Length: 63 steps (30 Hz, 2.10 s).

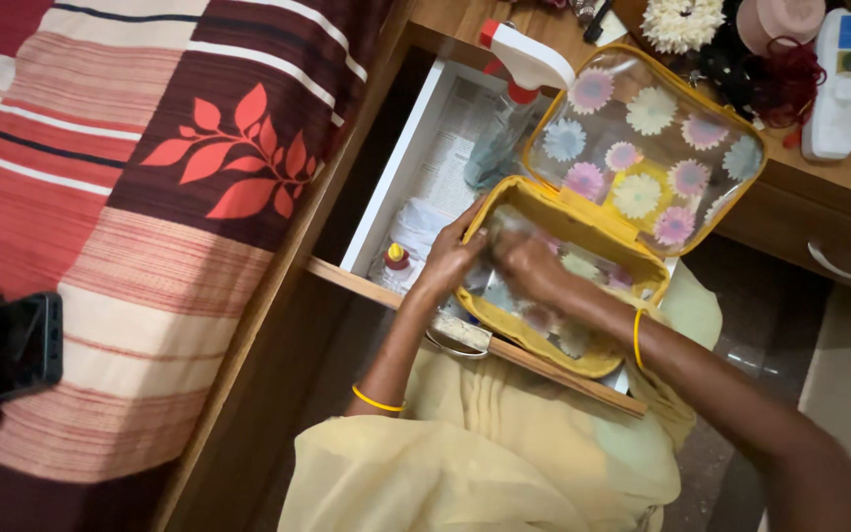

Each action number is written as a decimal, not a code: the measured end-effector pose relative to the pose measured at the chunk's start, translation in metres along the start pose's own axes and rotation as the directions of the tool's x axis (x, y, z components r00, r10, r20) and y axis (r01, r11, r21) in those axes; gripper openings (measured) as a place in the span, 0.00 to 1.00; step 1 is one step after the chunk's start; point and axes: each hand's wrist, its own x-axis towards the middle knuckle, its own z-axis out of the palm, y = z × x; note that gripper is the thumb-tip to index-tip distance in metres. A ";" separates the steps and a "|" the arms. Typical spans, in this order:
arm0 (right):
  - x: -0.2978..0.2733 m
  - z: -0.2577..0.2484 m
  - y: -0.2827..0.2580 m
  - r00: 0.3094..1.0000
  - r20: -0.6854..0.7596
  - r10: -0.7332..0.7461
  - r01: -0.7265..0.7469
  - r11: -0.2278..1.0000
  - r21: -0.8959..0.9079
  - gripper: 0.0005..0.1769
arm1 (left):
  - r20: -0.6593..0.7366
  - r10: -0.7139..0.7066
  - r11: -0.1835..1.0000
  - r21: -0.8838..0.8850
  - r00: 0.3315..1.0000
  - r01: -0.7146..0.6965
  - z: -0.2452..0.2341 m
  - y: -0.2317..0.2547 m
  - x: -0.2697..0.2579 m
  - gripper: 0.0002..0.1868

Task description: The person sorts various cosmetic items and accessories into a yellow floral-patterned vanity case within a wooden drawer, using a cloth to wipe some items and placing small containers, brushes, and hair accessories into the sections.

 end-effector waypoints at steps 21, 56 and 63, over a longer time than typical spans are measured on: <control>-0.060 -0.023 0.031 0.895 -0.141 -0.424 0.360 0.870 -0.337 0.08 | -0.184 -0.125 0.989 -0.104 0.975 0.108 -0.001 0.018 -0.009 0.30; -0.071 0.028 -0.001 0.929 0.356 -0.104 0.108 0.994 0.008 0.05 | -0.088 -0.003 0.997 0.074 0.996 0.009 -0.001 0.005 -0.009 0.28; 0.004 0.051 -0.036 0.964 -0.254 -0.079 0.190 0.872 0.451 0.08 | -0.043 -0.033 0.997 0.066 0.999 0.036 0.001 -0.032 -0.004 0.28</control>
